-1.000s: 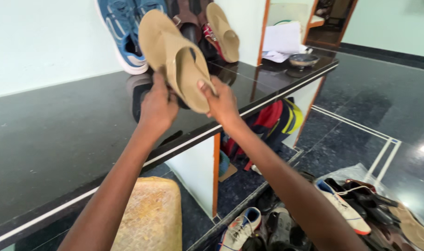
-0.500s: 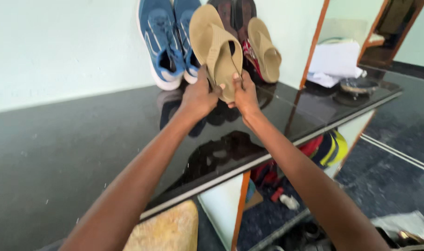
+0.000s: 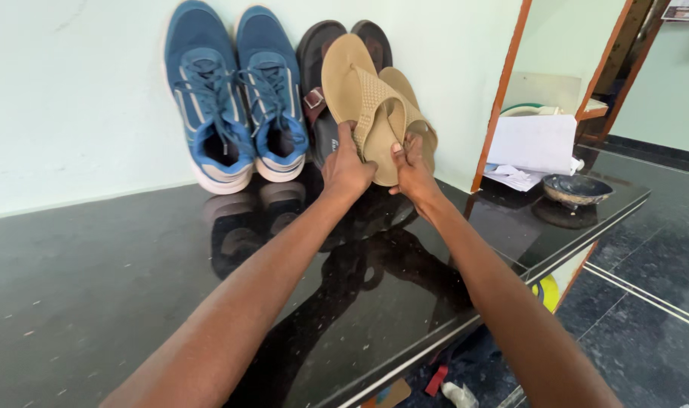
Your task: The person organizes a pile of shoes by picking up pairs, placing them on a shelf, and tying the laces of a white sneaker. The person handles blue sneakers, brown sandals, red sandals, beige flip-flops, and a white sneaker.
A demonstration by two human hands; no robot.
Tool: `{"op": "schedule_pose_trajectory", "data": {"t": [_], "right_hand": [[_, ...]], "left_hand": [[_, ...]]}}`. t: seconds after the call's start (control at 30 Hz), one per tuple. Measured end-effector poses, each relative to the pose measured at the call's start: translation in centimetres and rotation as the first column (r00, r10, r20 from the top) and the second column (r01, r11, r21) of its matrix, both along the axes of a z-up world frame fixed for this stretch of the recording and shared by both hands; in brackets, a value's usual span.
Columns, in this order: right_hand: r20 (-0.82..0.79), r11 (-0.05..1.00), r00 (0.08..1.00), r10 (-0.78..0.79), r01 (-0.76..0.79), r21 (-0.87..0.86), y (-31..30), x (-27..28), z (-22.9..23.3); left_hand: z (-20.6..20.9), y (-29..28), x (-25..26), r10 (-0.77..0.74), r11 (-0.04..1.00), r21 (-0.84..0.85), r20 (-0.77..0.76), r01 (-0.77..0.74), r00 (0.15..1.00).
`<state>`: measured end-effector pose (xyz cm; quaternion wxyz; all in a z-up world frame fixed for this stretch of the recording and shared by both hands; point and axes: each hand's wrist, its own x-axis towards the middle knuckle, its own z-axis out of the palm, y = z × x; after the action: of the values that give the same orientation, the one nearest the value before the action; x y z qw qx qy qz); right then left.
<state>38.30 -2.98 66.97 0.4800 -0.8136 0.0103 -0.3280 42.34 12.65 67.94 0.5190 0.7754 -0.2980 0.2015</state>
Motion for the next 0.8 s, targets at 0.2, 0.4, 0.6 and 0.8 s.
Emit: {"op": "schedule_pose_trajectory", "data": {"t": [0.2, 0.4, 0.6, 0.8], "right_hand": [[-0.110, 0.976, 0.990, -0.090, 0.065, -0.209, -1.2, 1.8, -2.3], [-0.273, 0.958, 0.943, -0.190, 0.117, -0.264, -0.6, 1.8, -2.3], [-0.330, 0.976, 0.940, -0.090, 0.017, -0.217, 0.0, 0.7, -1.6], [-0.413, 0.977, 0.909, -0.059, -0.033, -0.212, 0.4, 0.1, -0.9]], "left_hand": [[-2.0, -2.7, 2.6, 0.111, 0.993, 0.049, -0.024, -0.110, 0.993], [-2.4, -3.6, 4.9, 0.169, 0.978, 0.121, 0.024, -0.171, 0.985], [-1.1, -5.3, 6.3, 0.190, 0.969, 0.153, 0.043, -0.195, 0.981], [-1.1, -5.4, 6.9, 0.220, 0.955, 0.198, 0.032, -0.222, 0.975]]}}
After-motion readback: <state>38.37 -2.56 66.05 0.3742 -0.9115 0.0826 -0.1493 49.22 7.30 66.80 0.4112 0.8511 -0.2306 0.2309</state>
